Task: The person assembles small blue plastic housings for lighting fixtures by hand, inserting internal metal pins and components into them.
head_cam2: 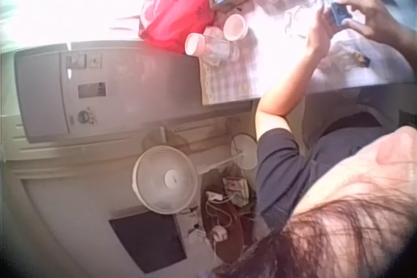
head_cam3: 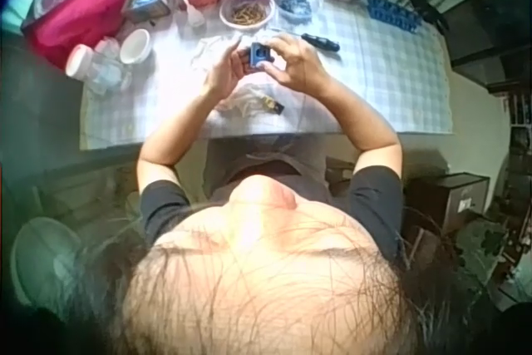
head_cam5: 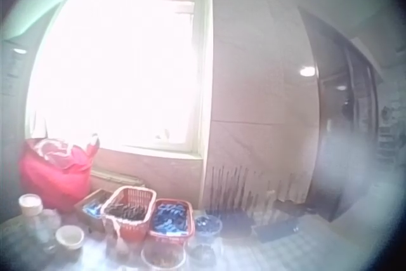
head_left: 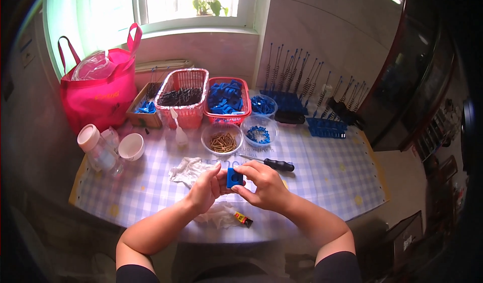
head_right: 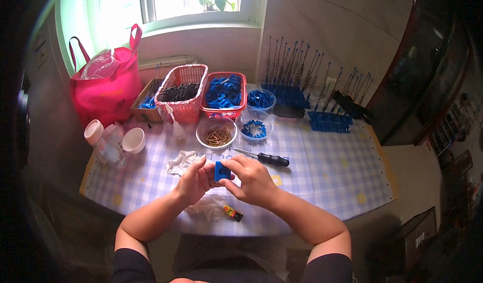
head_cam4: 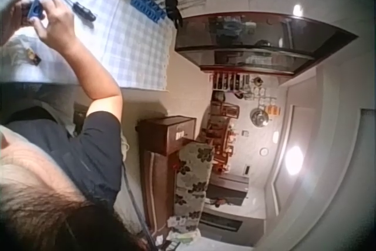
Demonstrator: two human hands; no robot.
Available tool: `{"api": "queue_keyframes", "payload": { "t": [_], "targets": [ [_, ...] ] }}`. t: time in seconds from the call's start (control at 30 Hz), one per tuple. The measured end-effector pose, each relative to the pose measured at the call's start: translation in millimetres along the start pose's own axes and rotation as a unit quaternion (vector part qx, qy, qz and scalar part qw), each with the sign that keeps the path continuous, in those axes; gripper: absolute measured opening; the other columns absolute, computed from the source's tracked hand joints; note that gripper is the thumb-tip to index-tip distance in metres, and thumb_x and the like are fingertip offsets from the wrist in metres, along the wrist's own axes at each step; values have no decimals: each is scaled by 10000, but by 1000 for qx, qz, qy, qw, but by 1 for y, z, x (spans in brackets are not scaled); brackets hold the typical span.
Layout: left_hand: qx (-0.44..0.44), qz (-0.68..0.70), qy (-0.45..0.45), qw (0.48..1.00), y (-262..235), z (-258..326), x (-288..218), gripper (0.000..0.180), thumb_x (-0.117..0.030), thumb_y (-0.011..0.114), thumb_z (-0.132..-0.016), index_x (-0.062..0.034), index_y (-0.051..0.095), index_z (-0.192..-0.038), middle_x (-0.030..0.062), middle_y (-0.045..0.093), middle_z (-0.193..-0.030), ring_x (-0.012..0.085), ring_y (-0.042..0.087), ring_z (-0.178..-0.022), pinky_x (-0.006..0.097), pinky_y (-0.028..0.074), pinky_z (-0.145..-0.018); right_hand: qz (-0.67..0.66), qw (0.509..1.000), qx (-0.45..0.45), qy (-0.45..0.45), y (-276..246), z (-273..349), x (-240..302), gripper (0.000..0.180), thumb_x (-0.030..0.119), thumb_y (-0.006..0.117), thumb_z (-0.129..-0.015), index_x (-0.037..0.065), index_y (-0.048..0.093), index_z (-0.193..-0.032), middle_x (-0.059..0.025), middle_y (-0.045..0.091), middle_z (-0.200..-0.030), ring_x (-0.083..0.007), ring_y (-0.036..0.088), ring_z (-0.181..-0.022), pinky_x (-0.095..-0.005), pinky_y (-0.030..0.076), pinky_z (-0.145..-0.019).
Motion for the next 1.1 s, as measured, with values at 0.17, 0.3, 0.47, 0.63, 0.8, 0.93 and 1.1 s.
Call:
{"api": "queue_keyframes", "payload": {
  "t": [0.17, 0.3, 0.47, 0.63, 0.8, 0.93, 1.1],
  "targets": [
    [-1, -9, 2, 1000, 0, -1, -1, 637, -519, 301, -986, 9, 540, -1248, 166, 635, -1168, 245, 613, -1100, 408, 418, -1023, 6, 1000, -8, -9, 1, 0, -1, 405, 158, 766, -758, 24, 625, -1113, -165, 626, -972, -305, 644, -828, -363, 542, -716],
    [5, -8, 2, 1000, -3, -4, 0, 639, -516, 294, -986, 14, 538, -1247, 175, 631, -1176, 250, 615, -1095, 412, 421, -1021, 2, 1000, -8, -2, 3, 1, -1, 400, 157, 762, -767, 28, 622, -1119, -151, 629, -967, -287, 647, -811, -350, 543, -697],
    [7, -5, 1, 1000, -2, -4, 1, 635, -517, 301, -984, 12, 539, -1243, 175, 633, -1170, 248, 620, -1082, 408, 429, -1011, 1, 1000, -12, -10, 2, 1, -3, 395, 153, 761, -771, 30, 621, -1119, -150, 628, -966, -282, 646, -795, -342, 544, -689],
    [-2, -6, 4, 1000, -1, -3, 0, 633, -522, 315, -980, 10, 540, -1239, 175, 637, -1156, 247, 623, -1072, 406, 433, -1005, -8, 1000, -6, 1, 2, 1, -2, 396, 145, 763, -769, 32, 620, -1120, -149, 628, -968, -282, 645, -789, -337, 543, -686],
    [-3, -1, 1, 1000, 0, -3, 0, 635, -520, 306, -981, 10, 538, -1243, 178, 635, -1164, 249, 623, -1077, 410, 430, -1008, -3, 1000, -6, -9, 2, 1, -3, 398, 137, 761, -767, 30, 619, -1123, -151, 628, -977, -288, 649, -804, -336, 546, -692],
    [5, -6, 2, 1000, 1, -3, 0, 642, -521, 297, -981, 11, 535, -1249, 182, 630, -1177, 251, 620, -1085, 414, 427, -1013, -3, 1000, -5, -9, 3, 2, -4, 401, 142, 760, -768, 30, 618, -1126, -154, 628, -979, -292, 651, -811, -342, 546, -698],
    [-1, -4, -2, 1000, -1, -3, 1, 639, -525, 307, -979, 8, 536, -1247, 178, 632, -1170, 247, 621, -1079, 411, 427, -1014, 10, 1000, -8, -20, 2, 1, -3, 404, 149, 759, -768, 31, 618, -1128, -158, 629, -979, -291, 651, -812, -344, 545, -695]
  ]
}}
Point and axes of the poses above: each hand's wrist, its own z-axis away from the middle knuckle, its own y-axis out of the palm, x = y × z, the point moved 1 cm from there along -z, towards the middle knuckle
